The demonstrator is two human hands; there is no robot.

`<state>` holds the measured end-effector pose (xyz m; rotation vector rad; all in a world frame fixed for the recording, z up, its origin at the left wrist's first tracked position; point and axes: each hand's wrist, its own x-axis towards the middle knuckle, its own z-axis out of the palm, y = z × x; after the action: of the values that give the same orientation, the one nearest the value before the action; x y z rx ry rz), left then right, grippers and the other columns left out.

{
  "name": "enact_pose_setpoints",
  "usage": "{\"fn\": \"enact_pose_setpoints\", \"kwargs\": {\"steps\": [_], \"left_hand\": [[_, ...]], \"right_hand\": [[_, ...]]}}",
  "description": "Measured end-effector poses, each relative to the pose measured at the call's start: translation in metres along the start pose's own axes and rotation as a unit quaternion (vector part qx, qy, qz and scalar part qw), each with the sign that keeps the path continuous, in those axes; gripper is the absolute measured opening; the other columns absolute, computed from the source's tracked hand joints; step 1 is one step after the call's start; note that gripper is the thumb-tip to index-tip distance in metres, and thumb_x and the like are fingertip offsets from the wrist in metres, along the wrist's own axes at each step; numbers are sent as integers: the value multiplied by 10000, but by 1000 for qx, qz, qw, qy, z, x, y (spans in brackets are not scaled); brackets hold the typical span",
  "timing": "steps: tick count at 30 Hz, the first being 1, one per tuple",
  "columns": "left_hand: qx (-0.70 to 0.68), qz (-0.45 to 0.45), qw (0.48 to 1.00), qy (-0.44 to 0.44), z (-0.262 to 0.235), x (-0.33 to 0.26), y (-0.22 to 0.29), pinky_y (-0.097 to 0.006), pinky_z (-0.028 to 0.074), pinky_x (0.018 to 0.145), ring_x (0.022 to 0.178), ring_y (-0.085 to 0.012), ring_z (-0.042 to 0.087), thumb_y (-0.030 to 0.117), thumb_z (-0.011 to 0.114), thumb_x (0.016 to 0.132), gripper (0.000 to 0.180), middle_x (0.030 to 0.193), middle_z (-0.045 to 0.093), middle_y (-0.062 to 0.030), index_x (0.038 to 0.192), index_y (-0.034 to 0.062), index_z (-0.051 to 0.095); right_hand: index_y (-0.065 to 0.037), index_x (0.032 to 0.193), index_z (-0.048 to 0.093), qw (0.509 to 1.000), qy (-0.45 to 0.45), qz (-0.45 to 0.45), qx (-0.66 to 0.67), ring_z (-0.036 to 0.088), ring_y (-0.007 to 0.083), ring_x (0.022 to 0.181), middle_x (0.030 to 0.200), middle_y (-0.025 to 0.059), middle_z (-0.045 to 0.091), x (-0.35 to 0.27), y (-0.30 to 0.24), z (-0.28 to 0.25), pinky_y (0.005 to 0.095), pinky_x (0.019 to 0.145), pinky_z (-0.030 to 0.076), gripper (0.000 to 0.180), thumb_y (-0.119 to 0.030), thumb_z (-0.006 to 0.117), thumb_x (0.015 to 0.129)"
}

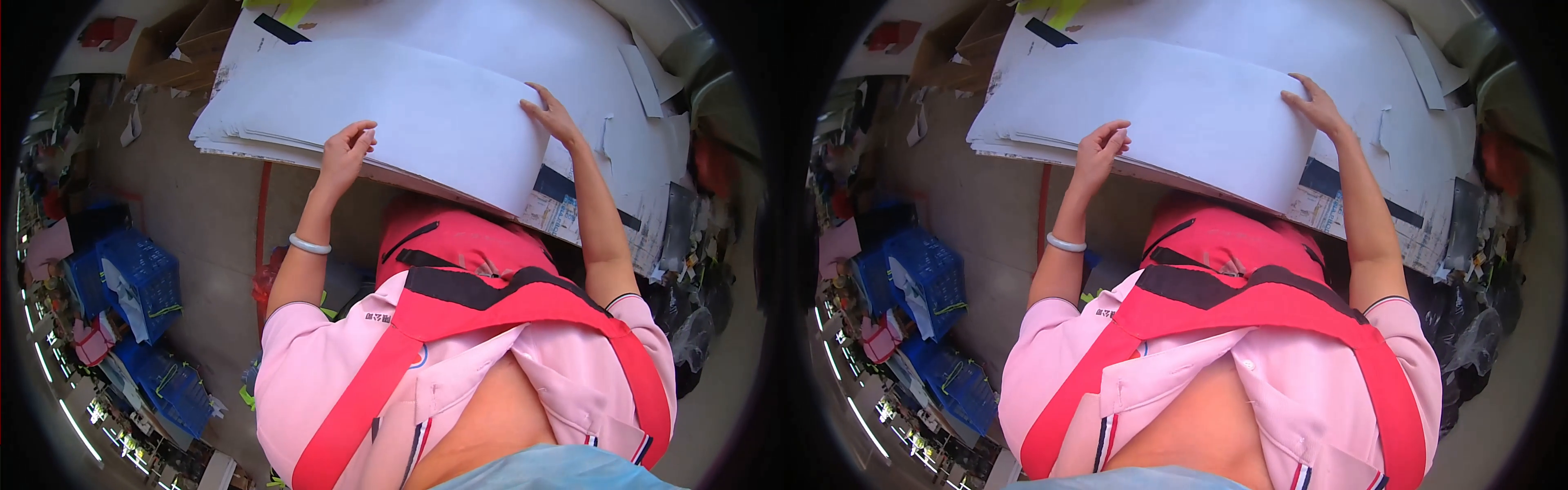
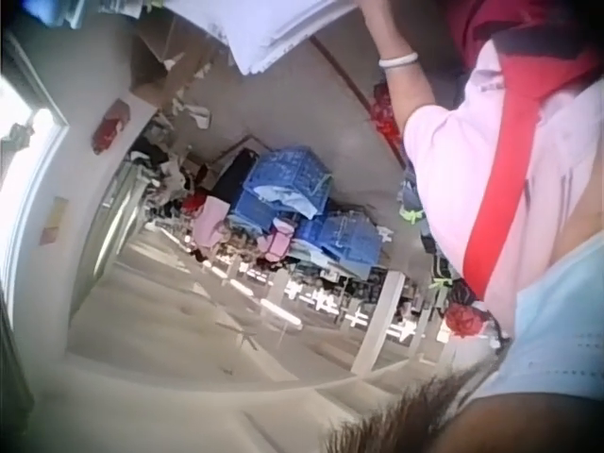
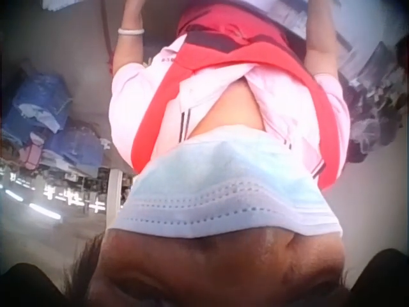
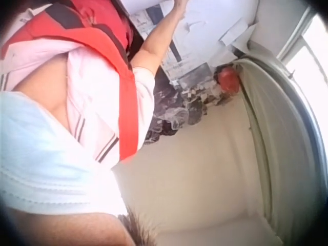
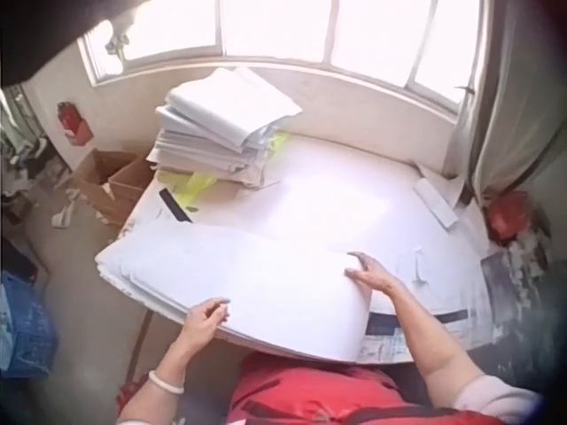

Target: Gathering and bundling large white material sheets together using yellow plastic straps.

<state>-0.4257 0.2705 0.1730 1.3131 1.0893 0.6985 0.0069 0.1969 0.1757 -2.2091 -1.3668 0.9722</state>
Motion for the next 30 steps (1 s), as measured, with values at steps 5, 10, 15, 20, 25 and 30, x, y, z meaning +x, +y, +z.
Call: {"fn": "enact_pose_setpoints", "kwargs": {"steps": [5,10,15,20,25,30], "left_hand": [[144,50,980,-129,34,54,27,-287,508,748,770,-146,617,186,619,937,278,843,675,-78,1151,14,663],[287,108,932,-194,65,94,55,-281,496,769,828,-128,585,182,617,950,283,932,669,-70,1194,42,650],[313,77,925,-204,73,111,62,-309,501,847,898,-187,611,207,617,950,299,1008,683,-97,1201,49,651],[385,53,904,-179,89,141,77,-346,476,944,1047,-232,609,256,601,959,322,1144,669,-111,1215,67,651],[379,39,908,-176,112,177,72,-372,449,1006,1180,-303,576,313,558,964,392,1266,626,-151,1242,46,633],[439,-27,869,-227,111,236,57,-369,448,998,1127,-325,603,509,464,973,545,1201,657,-157,1174,52,683]], "right_hand": [[-176,1402,503,996,52,-34,-56,462,342,1311,1414,169,505,6,16,8,434,1095,371,723,-583,628,819],[-163,1397,510,998,51,-27,-25,476,336,1295,1402,175,513,8,19,6,432,1089,376,718,-569,640,819],[-147,1389,520,999,29,-9,12,514,339,1260,1366,185,544,6,6,2,428,1076,390,726,-548,679,805],[-103,1383,532,993,-111,-14,-35,558,353,1212,1318,204,584,26,6,-21,430,1045,424,766,-541,720,784],[-63,1397,503,975,-205,-70,50,553,354,1213,1340,196,566,76,-31,-12,430,1042,427,767,-481,730,795],[-48,1374,497,976,-186,-93,-61,557,347,1189,1314,192,578,59,-75,11,397,1049,418,702,-332,730,775]]}}
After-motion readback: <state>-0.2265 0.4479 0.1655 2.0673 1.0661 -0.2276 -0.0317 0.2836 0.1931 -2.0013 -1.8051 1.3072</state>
